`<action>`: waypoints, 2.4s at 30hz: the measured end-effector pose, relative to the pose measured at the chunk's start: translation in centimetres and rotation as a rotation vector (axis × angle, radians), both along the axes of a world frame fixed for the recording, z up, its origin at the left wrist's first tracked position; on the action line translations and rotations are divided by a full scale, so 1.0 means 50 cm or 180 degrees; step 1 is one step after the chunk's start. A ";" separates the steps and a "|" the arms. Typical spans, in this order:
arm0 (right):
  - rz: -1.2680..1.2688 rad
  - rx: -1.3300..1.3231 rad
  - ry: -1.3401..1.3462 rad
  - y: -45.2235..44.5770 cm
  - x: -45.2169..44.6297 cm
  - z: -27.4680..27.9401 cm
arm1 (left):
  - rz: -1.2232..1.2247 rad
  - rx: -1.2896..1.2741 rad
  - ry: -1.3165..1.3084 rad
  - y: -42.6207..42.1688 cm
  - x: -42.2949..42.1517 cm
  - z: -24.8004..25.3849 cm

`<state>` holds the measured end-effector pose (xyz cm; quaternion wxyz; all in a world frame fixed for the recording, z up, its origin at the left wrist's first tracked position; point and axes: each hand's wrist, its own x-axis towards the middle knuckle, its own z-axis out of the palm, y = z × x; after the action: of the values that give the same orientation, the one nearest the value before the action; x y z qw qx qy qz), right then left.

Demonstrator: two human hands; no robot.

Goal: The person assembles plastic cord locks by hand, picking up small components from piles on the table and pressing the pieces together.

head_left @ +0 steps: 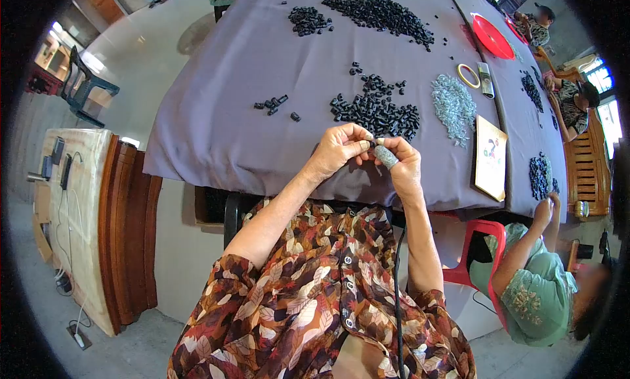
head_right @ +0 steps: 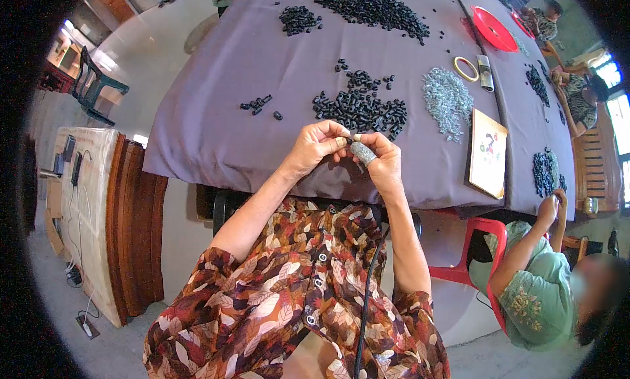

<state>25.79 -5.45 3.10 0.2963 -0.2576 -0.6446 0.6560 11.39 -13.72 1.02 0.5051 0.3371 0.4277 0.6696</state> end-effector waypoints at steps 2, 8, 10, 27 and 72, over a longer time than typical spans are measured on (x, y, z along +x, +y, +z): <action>-0.0008 -0.0009 -0.0052 0.000 -0.001 0.000 | -0.0020 -0.0073 0.0134 0.000 0.000 0.005; -0.0053 -0.0232 0.0028 0.002 -0.005 -0.014 | -0.0046 -0.0081 0.0206 0.001 0.003 0.010; -0.0039 -0.0341 0.0030 0.000 -0.005 -0.009 | -0.0049 -0.0114 0.0205 0.000 0.002 0.008; 0.0299 -0.0325 -0.0266 0.007 0.001 -0.001 | 0.0100 -0.0030 0.0352 0.003 0.008 -0.002; 0.0582 -0.0198 -0.0907 0.015 0.003 0.012 | 0.0165 0.0108 0.1055 -0.010 0.016 -0.002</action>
<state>25.95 -4.71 3.71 0.1329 -0.2973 -0.6802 0.6567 12.17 -14.22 0.91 0.4045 0.4403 0.5023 0.6247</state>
